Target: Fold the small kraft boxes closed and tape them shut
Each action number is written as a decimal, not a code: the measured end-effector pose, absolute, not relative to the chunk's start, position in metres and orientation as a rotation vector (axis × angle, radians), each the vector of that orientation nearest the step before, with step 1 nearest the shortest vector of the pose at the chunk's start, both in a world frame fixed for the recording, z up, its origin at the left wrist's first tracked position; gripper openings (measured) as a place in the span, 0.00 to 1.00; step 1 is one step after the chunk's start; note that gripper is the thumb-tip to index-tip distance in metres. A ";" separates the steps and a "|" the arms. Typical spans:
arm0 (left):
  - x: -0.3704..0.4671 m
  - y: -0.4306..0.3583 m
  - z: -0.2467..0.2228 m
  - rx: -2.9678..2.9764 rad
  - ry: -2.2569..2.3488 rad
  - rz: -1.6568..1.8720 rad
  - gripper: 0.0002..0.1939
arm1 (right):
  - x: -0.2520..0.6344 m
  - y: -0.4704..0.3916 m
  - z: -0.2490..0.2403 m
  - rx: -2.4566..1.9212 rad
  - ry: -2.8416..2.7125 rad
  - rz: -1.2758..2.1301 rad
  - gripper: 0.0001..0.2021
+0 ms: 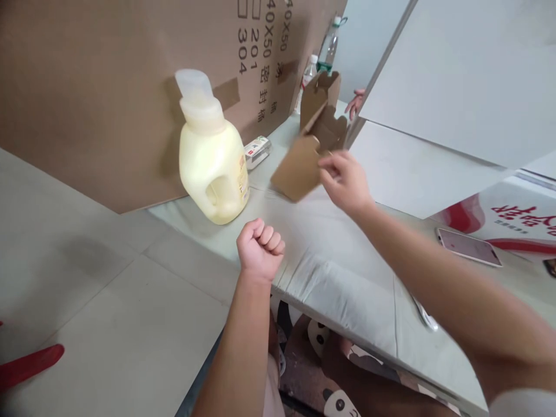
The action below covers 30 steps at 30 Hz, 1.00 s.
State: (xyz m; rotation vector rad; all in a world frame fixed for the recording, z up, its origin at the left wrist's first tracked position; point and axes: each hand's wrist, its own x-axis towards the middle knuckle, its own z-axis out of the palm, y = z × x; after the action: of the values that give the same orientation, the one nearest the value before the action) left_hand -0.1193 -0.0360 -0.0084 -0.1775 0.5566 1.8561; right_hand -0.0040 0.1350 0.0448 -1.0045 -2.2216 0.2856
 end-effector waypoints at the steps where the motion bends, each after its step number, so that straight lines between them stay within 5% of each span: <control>1: -0.119 -0.037 -0.009 -0.165 0.627 1.935 0.21 | 0.026 0.109 0.036 -1.002 -2.141 0.342 0.06; 8: -0.101 -0.038 -0.022 0.471 1.134 2.267 0.08 | 0.176 -0.021 -0.003 -1.100 -1.398 0.392 0.08; 11: -0.085 -0.036 -0.023 0.944 1.012 1.959 0.20 | 0.184 -0.029 -0.005 -1.043 -1.438 0.483 0.02; 16: -0.066 -0.032 -0.023 1.209 0.926 1.773 0.31 | 0.201 -0.014 -0.023 -1.078 -1.731 0.497 0.15; 22: -0.056 -0.026 -0.018 1.436 1.086 1.678 0.30 | 0.227 -0.016 -0.041 -0.849 -1.854 0.492 0.32; 30: -0.032 -0.019 -0.015 1.417 1.208 1.663 0.19 | 0.236 -0.030 -0.026 -0.873 -1.828 0.514 0.20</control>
State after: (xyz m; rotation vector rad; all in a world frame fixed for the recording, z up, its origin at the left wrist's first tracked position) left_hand -0.0324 -0.0187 -0.0152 1.4173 1.2081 1.6634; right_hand 0.2363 -0.0300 -0.0263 -0.8728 -1.8281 0.5138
